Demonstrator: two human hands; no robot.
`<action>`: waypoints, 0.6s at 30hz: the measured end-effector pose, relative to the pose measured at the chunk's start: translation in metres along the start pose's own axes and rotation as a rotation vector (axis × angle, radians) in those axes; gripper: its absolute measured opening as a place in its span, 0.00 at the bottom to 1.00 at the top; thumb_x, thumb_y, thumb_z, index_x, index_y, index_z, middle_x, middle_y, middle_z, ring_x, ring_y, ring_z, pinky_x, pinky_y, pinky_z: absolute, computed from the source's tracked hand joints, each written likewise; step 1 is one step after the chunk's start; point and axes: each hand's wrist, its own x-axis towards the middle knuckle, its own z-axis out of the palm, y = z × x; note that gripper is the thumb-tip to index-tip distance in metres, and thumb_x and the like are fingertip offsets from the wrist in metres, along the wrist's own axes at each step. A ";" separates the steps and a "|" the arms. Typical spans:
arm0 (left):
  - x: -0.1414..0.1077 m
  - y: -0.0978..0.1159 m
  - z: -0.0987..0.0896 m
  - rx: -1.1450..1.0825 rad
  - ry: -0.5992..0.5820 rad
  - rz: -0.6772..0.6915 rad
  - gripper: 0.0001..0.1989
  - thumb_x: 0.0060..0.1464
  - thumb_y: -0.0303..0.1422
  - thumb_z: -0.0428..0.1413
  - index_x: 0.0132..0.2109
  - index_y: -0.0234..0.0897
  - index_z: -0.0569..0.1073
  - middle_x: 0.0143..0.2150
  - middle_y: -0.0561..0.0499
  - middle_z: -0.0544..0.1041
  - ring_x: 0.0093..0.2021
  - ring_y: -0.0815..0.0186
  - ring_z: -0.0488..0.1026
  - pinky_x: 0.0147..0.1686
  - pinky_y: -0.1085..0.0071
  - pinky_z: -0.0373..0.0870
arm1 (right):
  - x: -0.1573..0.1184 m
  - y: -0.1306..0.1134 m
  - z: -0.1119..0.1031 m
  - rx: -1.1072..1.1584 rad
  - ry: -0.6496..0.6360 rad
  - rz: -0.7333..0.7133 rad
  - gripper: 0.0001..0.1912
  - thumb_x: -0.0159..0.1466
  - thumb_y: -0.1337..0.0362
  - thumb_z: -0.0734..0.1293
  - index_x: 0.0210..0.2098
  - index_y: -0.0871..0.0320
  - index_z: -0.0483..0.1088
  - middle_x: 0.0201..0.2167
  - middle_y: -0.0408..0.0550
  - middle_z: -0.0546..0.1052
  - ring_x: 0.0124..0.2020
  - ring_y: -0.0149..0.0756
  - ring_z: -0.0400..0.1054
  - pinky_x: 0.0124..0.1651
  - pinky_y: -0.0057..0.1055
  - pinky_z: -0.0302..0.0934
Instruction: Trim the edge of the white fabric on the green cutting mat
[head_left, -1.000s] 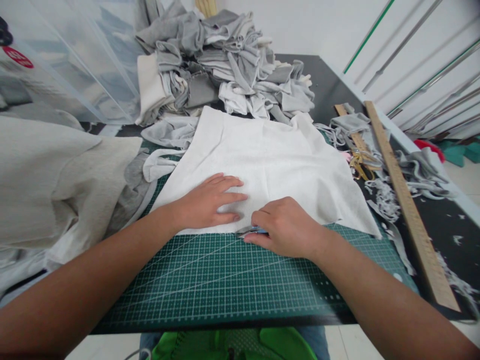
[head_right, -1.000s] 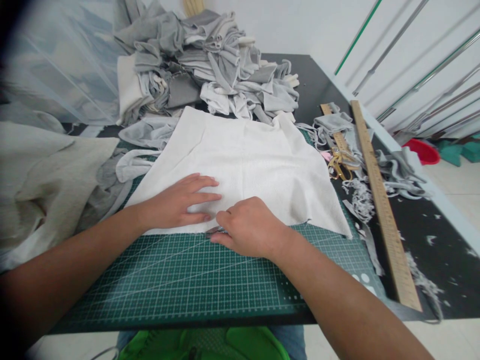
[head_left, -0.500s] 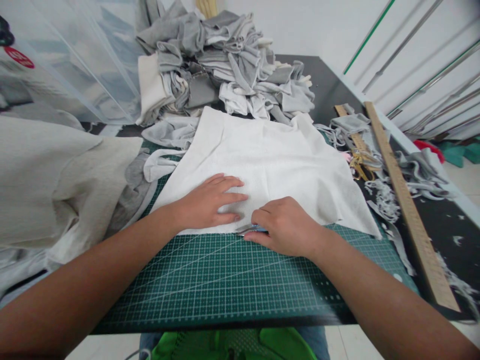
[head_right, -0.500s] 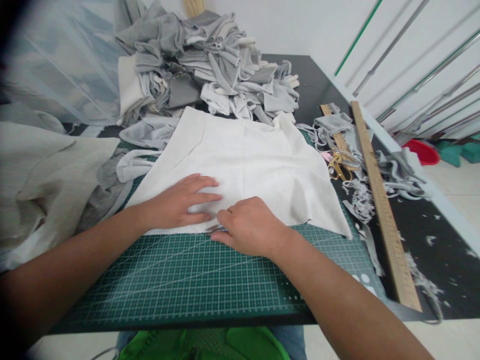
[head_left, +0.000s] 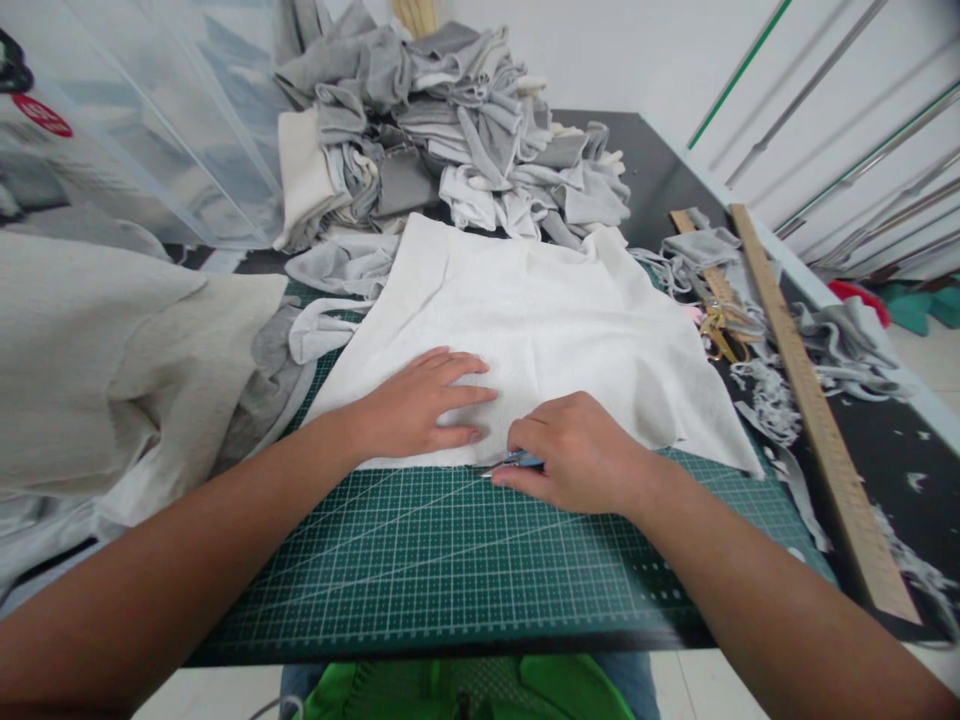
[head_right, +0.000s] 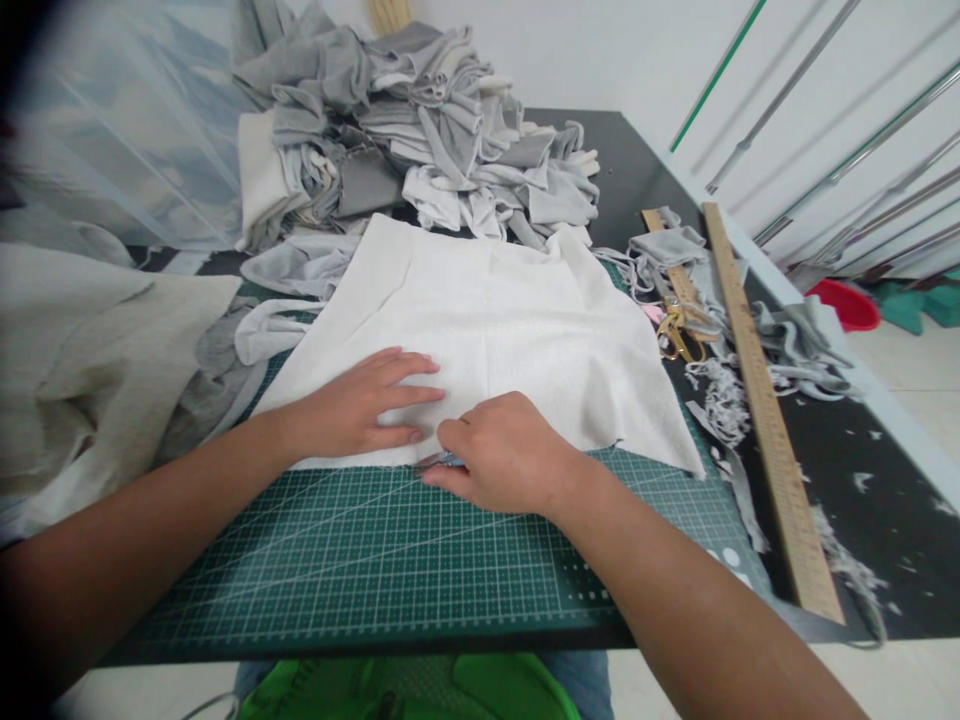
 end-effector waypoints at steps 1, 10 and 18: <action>0.000 0.000 0.000 0.001 0.000 -0.002 0.24 0.58 0.46 0.56 0.58 0.44 0.68 0.63 0.44 0.63 0.62 0.54 0.59 0.62 0.50 0.53 | 0.000 0.000 0.000 0.003 0.004 0.003 0.18 0.64 0.48 0.62 0.33 0.57 0.70 0.25 0.44 0.76 0.28 0.37 0.70 0.32 0.33 0.50; 0.000 0.000 0.000 0.010 -0.020 -0.008 0.24 0.58 0.46 0.56 0.59 0.43 0.68 0.63 0.44 0.62 0.63 0.55 0.58 0.63 0.51 0.52 | 0.001 0.002 0.004 0.030 0.013 -0.007 0.19 0.64 0.47 0.63 0.34 0.58 0.71 0.26 0.45 0.77 0.29 0.38 0.70 0.33 0.33 0.51; 0.000 -0.001 0.001 0.012 0.010 0.006 0.24 0.59 0.47 0.54 0.58 0.43 0.68 0.62 0.43 0.63 0.62 0.55 0.60 0.62 0.50 0.53 | 0.003 -0.009 0.006 0.067 0.012 -0.073 0.20 0.65 0.48 0.62 0.29 0.58 0.70 0.20 0.43 0.73 0.25 0.35 0.67 0.29 0.32 0.48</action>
